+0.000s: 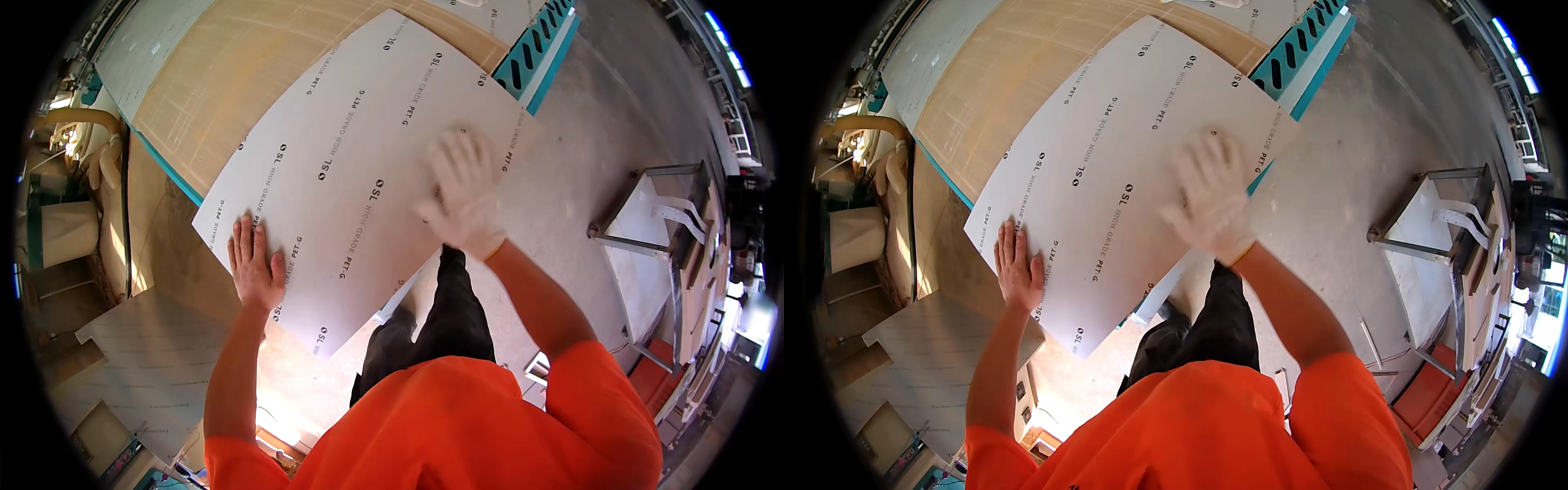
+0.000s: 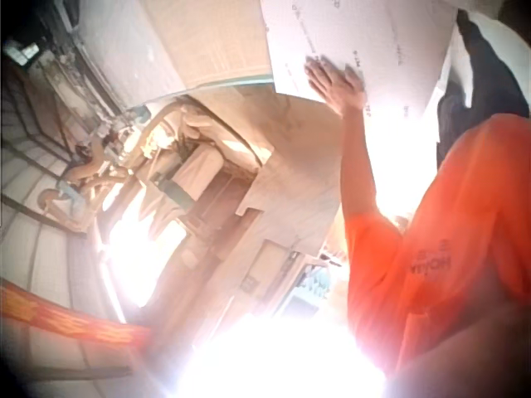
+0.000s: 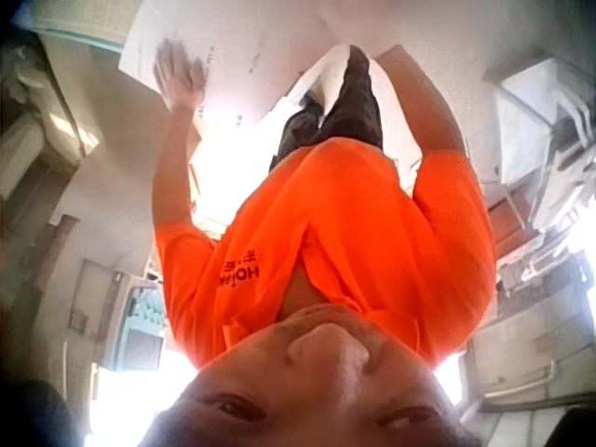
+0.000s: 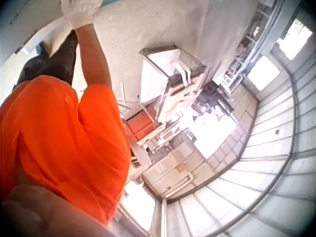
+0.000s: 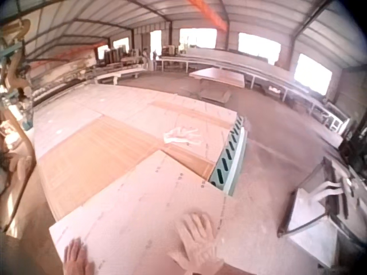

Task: The person moves between different workstations in a workshop, handling several labeled wood panels by hand while wearing gloves. They pick up a panel from a large CNC table, carry it to a separate table, set it down alongside another panel, and luego return to pick up another panel from the CNC table.

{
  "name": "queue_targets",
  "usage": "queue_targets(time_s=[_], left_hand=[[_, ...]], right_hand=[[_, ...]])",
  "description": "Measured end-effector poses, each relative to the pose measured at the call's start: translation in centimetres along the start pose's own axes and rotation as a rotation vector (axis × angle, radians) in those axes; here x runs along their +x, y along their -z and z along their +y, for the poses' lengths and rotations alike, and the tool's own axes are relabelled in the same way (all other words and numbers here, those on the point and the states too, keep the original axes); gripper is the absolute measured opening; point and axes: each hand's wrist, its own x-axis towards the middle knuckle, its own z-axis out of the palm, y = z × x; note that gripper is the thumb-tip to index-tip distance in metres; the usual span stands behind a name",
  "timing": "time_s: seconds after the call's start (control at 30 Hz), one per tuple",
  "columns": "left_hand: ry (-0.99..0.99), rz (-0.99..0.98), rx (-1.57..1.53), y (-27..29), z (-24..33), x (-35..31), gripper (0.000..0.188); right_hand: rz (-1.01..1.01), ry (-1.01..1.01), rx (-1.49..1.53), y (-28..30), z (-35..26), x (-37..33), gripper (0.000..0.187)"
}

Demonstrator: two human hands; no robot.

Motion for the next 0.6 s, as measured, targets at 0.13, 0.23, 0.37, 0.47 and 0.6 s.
queue_targets(time_s=[0.13,0.23,0.37,0.47,0.6], left_hand=[[-0.045,0.023,-0.009,0.2,-0.1,0.9,0.066],[-0.076,0.023,-0.016,0.0,-0.3,0.4,0.064],[0.125,0.033,0.035,0.2,1.0,1.7,0.057],[0.142,0.039,-0.047,0.0,7.2,11.3,0.054],[0.195,0.057,-0.035,-2.3,13.9,24.0,0.061]], right_hand=[[0.206,-0.099,-0.216,3.0,18.5,3.9,0.066],[0.224,-0.255,-0.533,4.1,27.3,4.3,0.060],[0.326,-0.130,-0.140,5.0,24.7,6.1,0.062],[0.115,0.113,0.249,4.2,15.0,5.5,0.069],[-0.209,0.213,0.302,3.4,13.1,4.8,0.072]])
